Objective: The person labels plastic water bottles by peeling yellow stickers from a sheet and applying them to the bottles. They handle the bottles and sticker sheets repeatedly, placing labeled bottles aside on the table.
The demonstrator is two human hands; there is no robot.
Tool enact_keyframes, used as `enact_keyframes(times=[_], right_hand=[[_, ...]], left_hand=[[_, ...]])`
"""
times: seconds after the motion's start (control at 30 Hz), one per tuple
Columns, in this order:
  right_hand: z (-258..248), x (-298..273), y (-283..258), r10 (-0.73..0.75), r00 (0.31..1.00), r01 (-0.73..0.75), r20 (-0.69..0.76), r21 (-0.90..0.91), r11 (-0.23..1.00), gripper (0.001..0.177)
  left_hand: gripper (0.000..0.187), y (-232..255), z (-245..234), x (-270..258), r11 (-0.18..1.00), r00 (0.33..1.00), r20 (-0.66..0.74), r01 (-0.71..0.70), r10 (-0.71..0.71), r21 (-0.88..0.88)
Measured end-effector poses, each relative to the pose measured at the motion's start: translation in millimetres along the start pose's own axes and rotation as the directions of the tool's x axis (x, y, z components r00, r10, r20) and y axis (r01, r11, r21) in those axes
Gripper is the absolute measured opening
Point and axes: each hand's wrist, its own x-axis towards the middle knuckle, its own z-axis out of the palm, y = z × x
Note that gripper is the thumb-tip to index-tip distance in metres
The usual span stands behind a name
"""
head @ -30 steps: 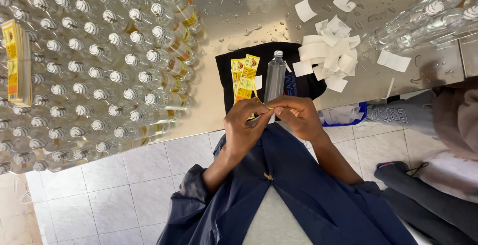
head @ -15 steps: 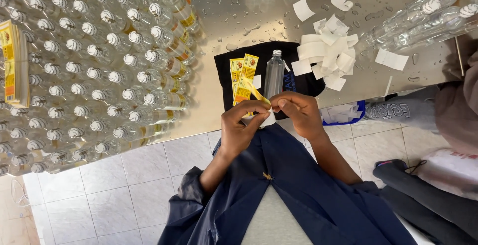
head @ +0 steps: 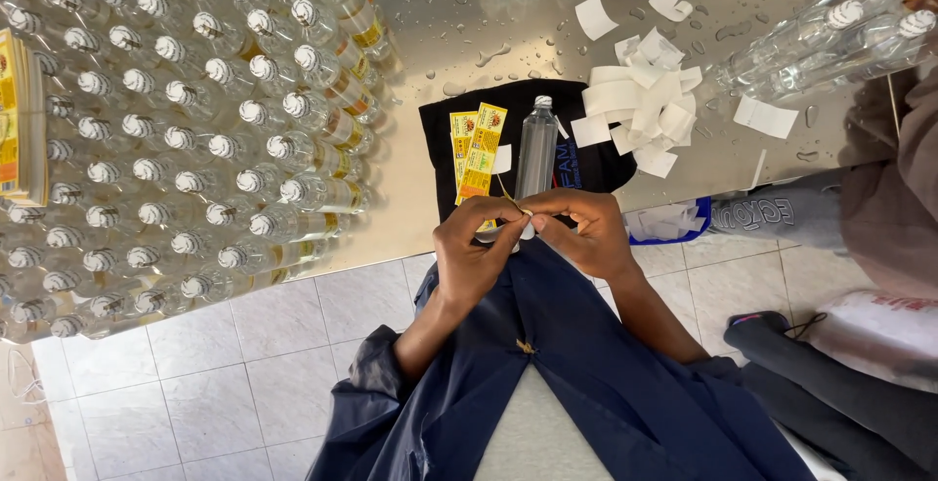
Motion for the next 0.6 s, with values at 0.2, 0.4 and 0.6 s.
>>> enact_keyframes(times=[0.2,0.4,0.6], right_hand=[[0,-1,3,0.015,1.0,-0.016,-0.022,-0.024,1.0,0.016],[1,-3,10,0.084,0.993,-0.086,-0.078,-0.032,0.996,0.014],[-3,-5,21,0.13,0.982,-0.133,-0.137,-0.011,0.991,0.013]], left_hand=[[0.011,3,3,-1,0.999,1.0,0.004,-0.01,0.01,0.047],[0.01,-3,-1,-2,0.993,0.994,0.039,0.1,-0.098,-0.06],[0.01,-11,-2,-7,0.967,0.984,0.064,0.175,-0.165,-0.188]])
